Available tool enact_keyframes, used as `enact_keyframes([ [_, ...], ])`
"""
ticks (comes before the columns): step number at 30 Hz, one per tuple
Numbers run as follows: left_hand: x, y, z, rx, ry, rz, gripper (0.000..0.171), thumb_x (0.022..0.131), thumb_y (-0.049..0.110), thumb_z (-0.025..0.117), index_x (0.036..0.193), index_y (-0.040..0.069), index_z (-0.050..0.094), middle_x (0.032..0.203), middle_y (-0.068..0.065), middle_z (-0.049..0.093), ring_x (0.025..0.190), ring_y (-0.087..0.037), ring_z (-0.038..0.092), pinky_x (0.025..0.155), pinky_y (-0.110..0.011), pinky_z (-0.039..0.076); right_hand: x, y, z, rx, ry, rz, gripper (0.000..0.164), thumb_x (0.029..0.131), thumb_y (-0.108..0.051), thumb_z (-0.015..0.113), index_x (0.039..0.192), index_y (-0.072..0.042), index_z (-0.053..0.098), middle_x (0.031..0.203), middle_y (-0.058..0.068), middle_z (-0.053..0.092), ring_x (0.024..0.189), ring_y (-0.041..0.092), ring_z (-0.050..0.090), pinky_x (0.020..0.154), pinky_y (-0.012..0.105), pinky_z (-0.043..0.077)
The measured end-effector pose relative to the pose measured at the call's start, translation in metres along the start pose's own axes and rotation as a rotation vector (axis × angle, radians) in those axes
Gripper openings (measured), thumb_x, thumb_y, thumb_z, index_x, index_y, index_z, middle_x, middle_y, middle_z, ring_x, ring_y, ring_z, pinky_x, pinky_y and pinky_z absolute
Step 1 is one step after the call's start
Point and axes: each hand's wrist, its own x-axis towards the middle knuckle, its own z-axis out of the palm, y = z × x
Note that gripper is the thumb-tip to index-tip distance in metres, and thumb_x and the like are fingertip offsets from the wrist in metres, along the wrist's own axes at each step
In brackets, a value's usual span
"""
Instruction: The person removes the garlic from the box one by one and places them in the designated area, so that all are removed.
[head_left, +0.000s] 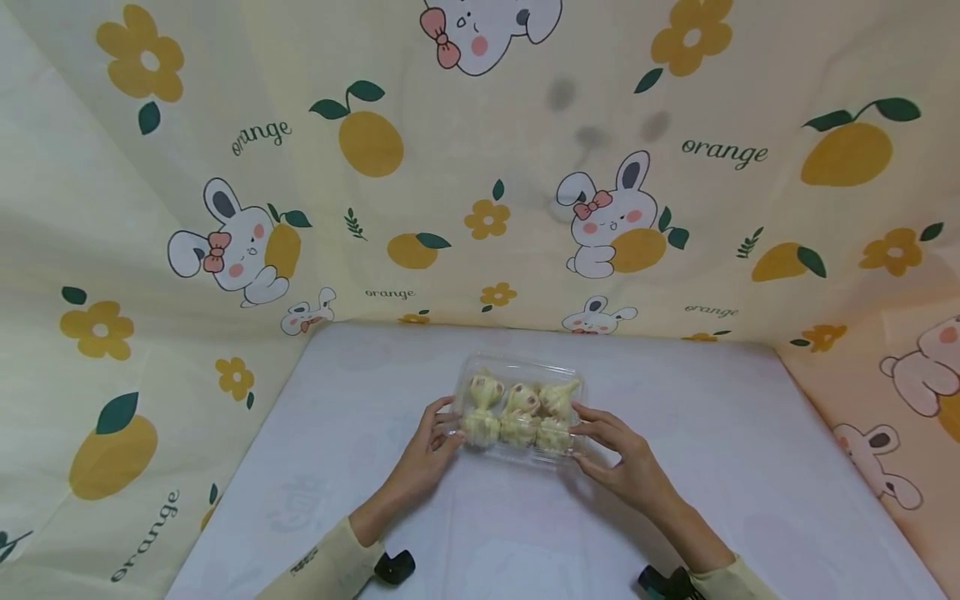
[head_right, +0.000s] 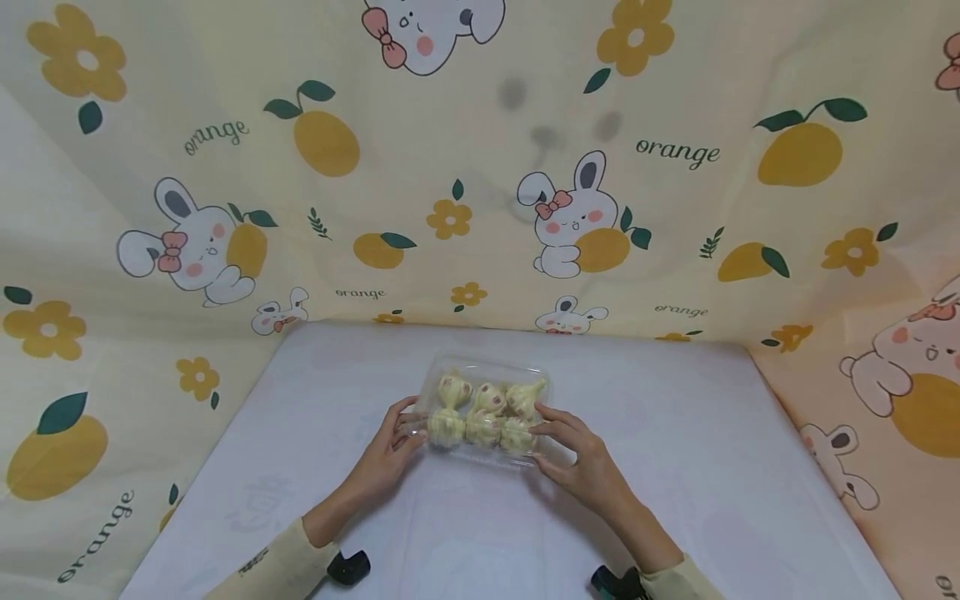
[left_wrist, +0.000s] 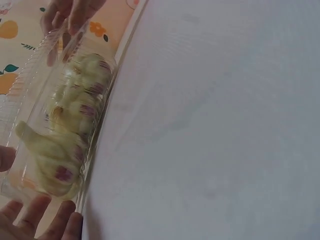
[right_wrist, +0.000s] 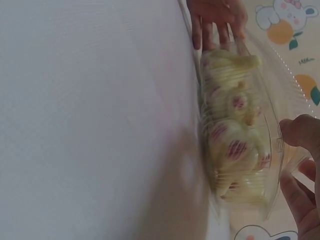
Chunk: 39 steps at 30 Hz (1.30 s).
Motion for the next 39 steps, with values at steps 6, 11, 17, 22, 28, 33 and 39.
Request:
enact_keyframes([
  [6, 0.0009, 0.0027, -0.0026, -0.017, -0.009, -0.028, 0.063, 0.108, 0.014, 0.065, 0.162, 0.016, 0.033, 0.145, -0.019, 0.057, 0.138, -0.038, 0.056, 0.119, -0.056, 0.042, -0.0023, 0.0025, 0.0009, 0.016, -0.012, 0.007, 0.048, 0.080, 0.017, 0.086, 0.124, -0.001, 0.073, 0.152, 0.020, 0.058, 0.137, 0.031, 0.060, 0.106, 0.022, 0.052],
  [11, 0.0018, 0.0028, -0.0046, 0.008, -0.037, -0.041, 0.065, 0.107, 0.015, 0.066, 0.162, 0.014, 0.031, 0.145, -0.020, 0.056, 0.128, -0.034, 0.059, 0.113, -0.052, 0.046, -0.0033, 0.0026, 0.0006, 0.013, -0.014, 0.010, 0.049, 0.080, 0.017, 0.086, 0.123, -0.001, 0.073, 0.153, 0.018, 0.058, 0.137, 0.030, 0.059, 0.106, 0.022, 0.052],
  [17, 0.0044, -0.0003, -0.0067, 0.014, -0.046, -0.032, 0.065, 0.107, 0.014, 0.067, 0.162, 0.012, 0.032, 0.145, -0.022, 0.057, 0.128, -0.034, 0.060, 0.109, -0.048, 0.048, -0.0021, 0.0014, 0.0005, 0.005, -0.012, -0.008, 0.051, 0.080, 0.016, 0.087, 0.125, -0.004, 0.073, 0.153, 0.016, 0.058, 0.138, 0.027, 0.059, 0.104, 0.022, 0.052],
  [22, 0.0046, -0.0008, -0.0075, 0.005, -0.045, -0.024, 0.061, 0.107, 0.013, 0.066, 0.160, 0.008, 0.037, 0.147, -0.021, 0.058, 0.130, -0.035, 0.060, 0.110, -0.047, 0.048, -0.0011, 0.0005, 0.0001, 0.001, -0.005, -0.023, 0.052, 0.079, 0.015, 0.088, 0.125, -0.005, 0.073, 0.153, 0.016, 0.058, 0.139, 0.021, 0.058, 0.104, 0.021, 0.052],
  [28, 0.0021, 0.0025, -0.0050, 0.058, -0.063, 0.018, 0.033, 0.111, 0.012, 0.059, 0.144, 0.009, 0.063, 0.139, -0.014, 0.061, 0.119, -0.024, 0.057, 0.105, -0.036, 0.048, 0.0004, 0.0032, -0.0002, 0.006, 0.000, -0.013, 0.053, 0.079, 0.016, 0.087, 0.126, -0.004, 0.073, 0.151, 0.023, 0.058, 0.137, 0.019, 0.060, 0.104, 0.022, 0.052],
  [33, 0.0004, 0.0028, -0.0032, 0.082, -0.045, -0.016, 0.035, 0.111, 0.018, 0.060, 0.145, 0.019, 0.063, 0.137, -0.014, 0.055, 0.115, -0.020, 0.055, 0.109, -0.047, 0.046, 0.0016, 0.0052, -0.0014, -0.017, 0.008, -0.001, 0.054, 0.078, 0.017, 0.087, 0.126, -0.003, 0.073, 0.153, 0.019, 0.057, 0.138, 0.021, 0.059, 0.105, 0.021, 0.052],
  [39, -0.0001, 0.0007, -0.0040, 0.079, -0.055, -0.028, 0.036, 0.110, 0.021, 0.062, 0.146, 0.021, 0.061, 0.144, -0.016, 0.050, 0.122, -0.024, 0.055, 0.119, -0.058, 0.040, 0.0030, 0.0031, -0.0032, -0.046, 0.008, -0.008, 0.053, 0.079, 0.014, 0.089, 0.126, -0.003, 0.074, 0.152, 0.023, 0.057, 0.130, 0.040, 0.062, 0.105, 0.020, 0.051],
])
